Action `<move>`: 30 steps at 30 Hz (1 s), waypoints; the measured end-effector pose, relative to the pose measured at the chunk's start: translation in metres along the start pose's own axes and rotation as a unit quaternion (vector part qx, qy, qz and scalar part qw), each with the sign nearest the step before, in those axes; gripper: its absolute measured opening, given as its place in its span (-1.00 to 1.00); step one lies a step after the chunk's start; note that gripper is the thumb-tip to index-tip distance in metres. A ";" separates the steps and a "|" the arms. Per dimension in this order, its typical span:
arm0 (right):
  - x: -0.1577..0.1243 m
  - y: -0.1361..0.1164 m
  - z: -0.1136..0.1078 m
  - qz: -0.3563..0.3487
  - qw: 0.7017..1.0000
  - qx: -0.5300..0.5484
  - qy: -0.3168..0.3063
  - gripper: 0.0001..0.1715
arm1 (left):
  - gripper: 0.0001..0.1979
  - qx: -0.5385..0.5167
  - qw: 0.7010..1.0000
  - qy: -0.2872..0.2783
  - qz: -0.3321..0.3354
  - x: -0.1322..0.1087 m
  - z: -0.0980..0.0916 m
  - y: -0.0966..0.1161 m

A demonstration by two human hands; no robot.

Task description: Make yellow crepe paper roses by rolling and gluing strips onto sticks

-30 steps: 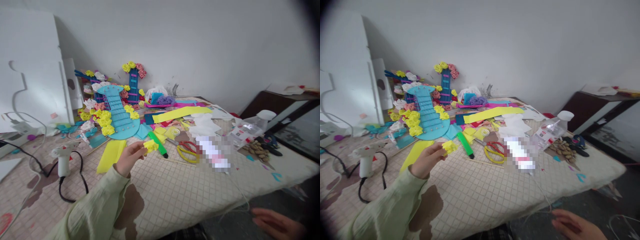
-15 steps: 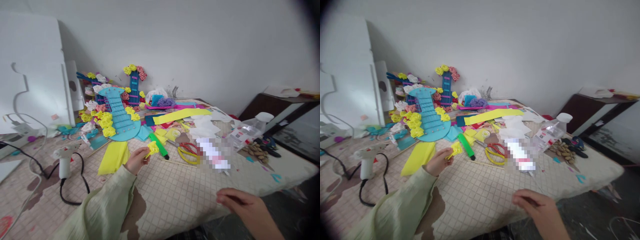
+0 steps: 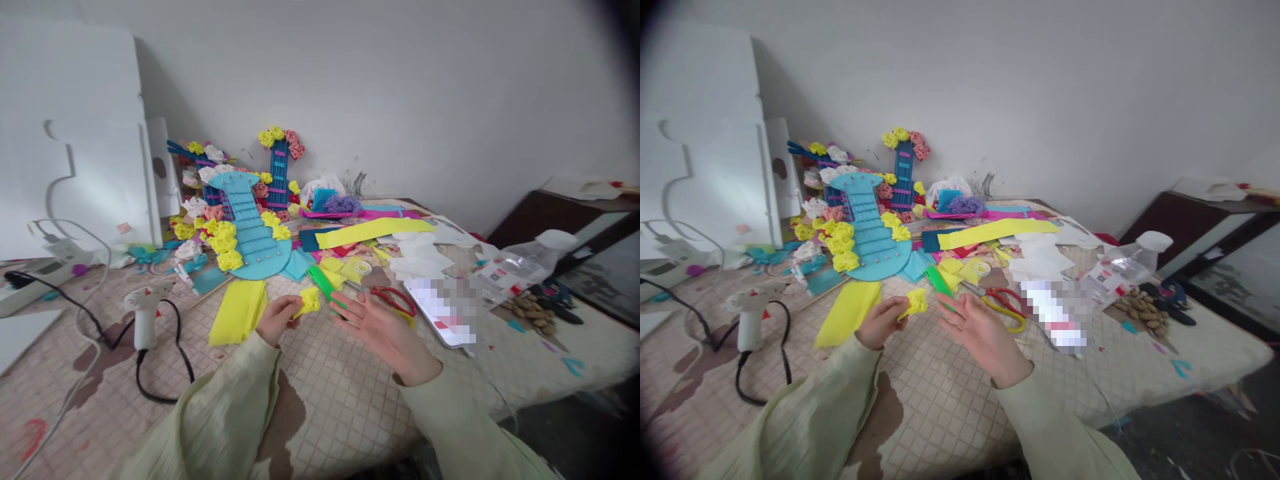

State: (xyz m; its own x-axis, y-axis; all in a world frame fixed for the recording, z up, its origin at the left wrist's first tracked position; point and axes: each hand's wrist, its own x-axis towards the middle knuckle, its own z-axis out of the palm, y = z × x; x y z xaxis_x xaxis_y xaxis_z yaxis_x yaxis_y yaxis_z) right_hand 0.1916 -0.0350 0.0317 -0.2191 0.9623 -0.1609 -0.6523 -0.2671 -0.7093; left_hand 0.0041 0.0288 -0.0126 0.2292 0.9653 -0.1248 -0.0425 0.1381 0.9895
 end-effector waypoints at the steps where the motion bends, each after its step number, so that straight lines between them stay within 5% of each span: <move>1: 0.000 -0.001 0.000 0.004 1.000 0.009 -0.008 -0.82 | -0.76 0.033 0.999 -0.002 0.014 -0.001 -0.001 0.000; 10: -0.002 -0.008 0.010 0.040 0.996 0.066 -0.038 -0.84 | -0.98 0.277 0.939 0.020 0.201 -0.001 -0.007 -0.007; 16: -0.003 -0.005 0.019 0.065 0.995 0.058 -0.041 -0.88 | -0.82 0.287 0.904 0.073 0.309 -0.011 -0.003 0.011; 21: -0.002 0.008 0.023 0.064 0.994 0.078 -0.038 -0.86 | -0.80 0.276 0.882 0.019 0.382 -0.031 0.022 0.028; 30: -0.008 0.014 0.022 0.052 0.997 0.065 -0.006 -0.81 | -0.92 0.230 0.908 0.009 0.349 -0.042 0.037 0.034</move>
State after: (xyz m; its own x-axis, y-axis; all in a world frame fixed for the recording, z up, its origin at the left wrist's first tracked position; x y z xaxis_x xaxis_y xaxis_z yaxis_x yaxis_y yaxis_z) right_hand 0.1678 -0.0477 0.0382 -0.2989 0.9287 -0.2196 -0.7137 -0.3703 -0.5946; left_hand 0.0290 -0.0147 0.0294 0.2857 0.7858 0.5486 0.2408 -0.6129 0.7526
